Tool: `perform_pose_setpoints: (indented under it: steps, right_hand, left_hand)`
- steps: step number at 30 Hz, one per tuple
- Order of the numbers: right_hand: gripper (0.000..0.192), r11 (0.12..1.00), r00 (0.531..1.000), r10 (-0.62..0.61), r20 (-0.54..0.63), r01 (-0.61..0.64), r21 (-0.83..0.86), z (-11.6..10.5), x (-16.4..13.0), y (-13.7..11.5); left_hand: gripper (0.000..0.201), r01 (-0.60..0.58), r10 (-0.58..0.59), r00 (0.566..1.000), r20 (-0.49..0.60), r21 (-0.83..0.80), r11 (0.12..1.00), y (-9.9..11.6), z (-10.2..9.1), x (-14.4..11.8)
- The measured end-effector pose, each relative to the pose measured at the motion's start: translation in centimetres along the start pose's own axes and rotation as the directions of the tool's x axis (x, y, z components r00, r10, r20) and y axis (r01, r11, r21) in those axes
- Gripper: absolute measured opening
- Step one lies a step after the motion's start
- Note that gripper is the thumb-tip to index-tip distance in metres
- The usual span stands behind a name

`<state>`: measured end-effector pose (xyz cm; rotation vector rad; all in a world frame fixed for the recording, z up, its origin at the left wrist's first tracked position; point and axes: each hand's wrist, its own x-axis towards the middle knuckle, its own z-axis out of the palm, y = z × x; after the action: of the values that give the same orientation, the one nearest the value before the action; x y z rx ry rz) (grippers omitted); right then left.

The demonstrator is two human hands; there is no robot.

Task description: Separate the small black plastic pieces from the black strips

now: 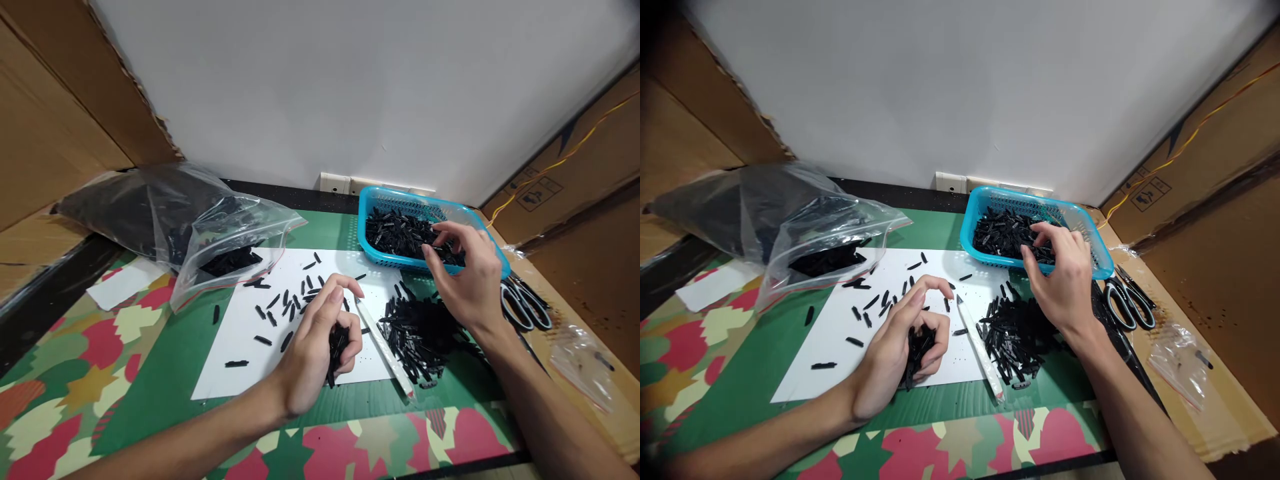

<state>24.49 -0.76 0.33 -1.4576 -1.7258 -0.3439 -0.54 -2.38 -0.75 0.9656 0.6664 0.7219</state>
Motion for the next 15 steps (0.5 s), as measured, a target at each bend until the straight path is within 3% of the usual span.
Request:
perform_pose_setpoints:
  steps: [3,5,7,9,15]
  right_hand:
    - [0.014,0.954,0.986,-0.060,0.158,0.010,0.299,-0.2,-0.5,-1.8]
    - [0.007,0.838,0.922,-0.214,0.324,0.003,0.546,-0.2,-1.2,-3.6]
    - [0.008,0.740,0.843,-0.322,0.432,-0.060,0.670,0.0,-1.8,-5.2]
    - [0.009,0.703,0.802,-0.339,0.491,-0.130,0.699,0.3,-2.3,-6.1]
    - [0.006,0.707,0.787,-0.270,0.555,-0.229,0.669,1.1,-2.8,-6.3]
  left_hand:
    - [0.038,0.033,-0.033,0.999,0.003,0.024,0.999,-0.1,0.0,0.0]
    - [0.040,0.058,-0.058,0.998,0.008,0.031,0.998,-0.2,0.0,0.1]
    - [0.041,0.067,-0.067,0.998,0.003,0.034,0.997,-0.3,0.0,0.0]
    - [0.041,0.064,-0.063,0.998,-0.007,0.044,0.997,-0.4,0.0,-0.1]
    - [0.044,0.078,-0.070,0.995,-0.076,0.114,0.990,-0.2,0.3,-0.2]
